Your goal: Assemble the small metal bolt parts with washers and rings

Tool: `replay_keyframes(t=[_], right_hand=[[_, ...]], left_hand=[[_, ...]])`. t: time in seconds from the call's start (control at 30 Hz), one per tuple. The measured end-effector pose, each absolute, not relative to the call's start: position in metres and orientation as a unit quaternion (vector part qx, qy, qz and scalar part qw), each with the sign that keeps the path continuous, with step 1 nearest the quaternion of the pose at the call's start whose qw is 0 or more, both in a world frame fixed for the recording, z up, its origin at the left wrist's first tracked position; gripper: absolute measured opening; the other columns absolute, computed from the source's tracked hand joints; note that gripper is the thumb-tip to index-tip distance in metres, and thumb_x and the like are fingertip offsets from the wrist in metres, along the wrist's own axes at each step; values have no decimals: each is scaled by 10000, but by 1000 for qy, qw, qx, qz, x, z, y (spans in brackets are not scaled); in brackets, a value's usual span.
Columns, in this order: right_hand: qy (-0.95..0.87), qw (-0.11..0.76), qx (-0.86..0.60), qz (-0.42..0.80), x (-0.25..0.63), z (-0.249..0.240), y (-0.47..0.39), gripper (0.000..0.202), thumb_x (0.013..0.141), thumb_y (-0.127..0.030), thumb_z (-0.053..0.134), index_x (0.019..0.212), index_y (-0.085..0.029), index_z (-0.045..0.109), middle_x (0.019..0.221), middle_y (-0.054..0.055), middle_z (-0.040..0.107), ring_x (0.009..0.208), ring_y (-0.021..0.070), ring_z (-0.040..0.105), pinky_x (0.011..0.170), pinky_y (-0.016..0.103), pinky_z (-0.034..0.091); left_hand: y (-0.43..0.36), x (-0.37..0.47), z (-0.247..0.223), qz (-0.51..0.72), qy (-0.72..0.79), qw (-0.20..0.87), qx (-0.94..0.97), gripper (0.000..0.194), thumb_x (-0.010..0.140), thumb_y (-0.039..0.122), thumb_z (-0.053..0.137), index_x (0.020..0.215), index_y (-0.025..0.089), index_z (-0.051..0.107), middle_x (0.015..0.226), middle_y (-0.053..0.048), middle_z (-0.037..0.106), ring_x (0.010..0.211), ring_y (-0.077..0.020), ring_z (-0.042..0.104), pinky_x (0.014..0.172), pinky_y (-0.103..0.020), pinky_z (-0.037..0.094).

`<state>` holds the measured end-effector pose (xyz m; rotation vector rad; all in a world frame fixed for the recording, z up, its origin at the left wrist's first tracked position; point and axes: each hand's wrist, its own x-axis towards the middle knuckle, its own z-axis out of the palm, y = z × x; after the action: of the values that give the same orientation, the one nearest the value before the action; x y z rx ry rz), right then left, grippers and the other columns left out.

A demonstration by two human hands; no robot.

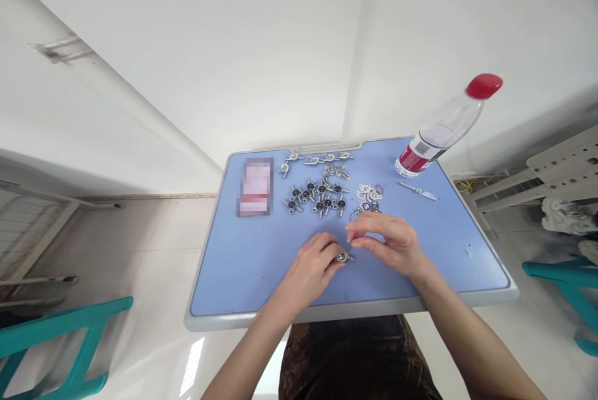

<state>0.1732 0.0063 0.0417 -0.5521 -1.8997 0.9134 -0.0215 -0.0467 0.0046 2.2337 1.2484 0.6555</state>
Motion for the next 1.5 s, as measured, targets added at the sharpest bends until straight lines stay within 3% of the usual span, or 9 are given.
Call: replay_keyframes(t=[0.23, 0.4, 0.53, 0.63, 0.97, 1.13, 1.27, 1.37, 1.5], right_hand=[[-785, 468, -266, 308, 171, 32, 9, 331, 930, -192, 544, 1251, -268, 570, 830, 12, 684, 734, 136, 641, 690, 288, 551], [-745, 477, -246, 396, 172, 33, 5, 354, 973, -195, 443, 1310, -260, 530, 1054, 56, 691, 840, 139, 676, 741, 301, 574], [-719, 513, -239, 404, 167, 33, 5, 216, 909, -202, 584, 1112, -240, 650, 842, 9, 693, 735, 123, 659, 690, 267, 570], [-718, 532, -235, 383, 161, 31, 7, 180, 877, -205, 629, 1052, -231, 661, 819, 5, 678, 696, 112, 641, 654, 241, 561], [-745, 541, -241, 308, 162, 27, 3, 177, 894, -185, 598, 1060, -239, 629, 808, -2, 674, 677, 111, 624, 661, 239, 537], [-788, 530, -186, 253, 160, 31, 1, 279, 943, -164, 503, 1193, -239, 604, 769, 12, 674, 707, 133, 617, 671, 263, 518], [-797, 512, -175, 269, 162, 35, -1, 336, 958, -143, 444, 1258, -218, 575, 894, 56, 694, 813, 149, 643, 729, 290, 535], [-779, 519, -176, 304, 163, 38, -3, 320, 950, -135, 464, 1225, -232, 595, 942, 54, 713, 879, 153, 660, 792, 306, 545], [-747, 538, -206, 332, 161, 35, -3, 218, 923, -181, 551, 1112, -237, 645, 838, 21, 697, 762, 131, 654, 690, 257, 553]], left_hand=[[-45, -23, 3, 251, 458, 266, 810, 77, 901, 207, 609, 977, 206, 626, 1005, -37, 594, 910, -174, 598, 792, -330, 523], [-44, -23, 2, 263, 454, 273, 806, 125, 897, 192, 609, 1011, 214, 655, 1016, -44, 594, 938, -175, 602, 813, -328, 524], [-44, -23, 0, 267, 450, 281, 804, 142, 895, 194, 609, 1022, 220, 666, 1035, -49, 595, 959, -186, 595, 841, -348, 519], [-43, -23, -1, 271, 451, 289, 800, 149, 889, 203, 618, 1025, 232, 675, 1071, -51, 599, 986, -195, 594, 876, -357, 509], [-42, -27, 3, 274, 455, 376, 759, 114, 865, 239, 652, 968, 230, 697, 1072, -39, 599, 968, -193, 596, 880, -335, 491], [-42, -24, 3, 282, 456, 385, 752, 71, 853, 191, 647, 906, 213, 690, 1068, -36, 601, 974, -193, 587, 862, -322, 481], [-41, -23, 4, 282, 454, 389, 751, 50, 842, 172, 654, 868, 203, 683, 1046, -38, 605, 988, -201, 577, 860, -324, 471], [-41, -23, 5, 283, 454, 393, 748, 60, 836, 160, 657, 873, 203, 679, 1065, -40, 606, 995, -203, 575, 864, -326, 464], [-42, -24, 4, 276, 459, 398, 745, 69, 836, 159, 651, 886, 201, 671, 1053, -40, 609, 981, -205, 580, 869, -331, 462]])
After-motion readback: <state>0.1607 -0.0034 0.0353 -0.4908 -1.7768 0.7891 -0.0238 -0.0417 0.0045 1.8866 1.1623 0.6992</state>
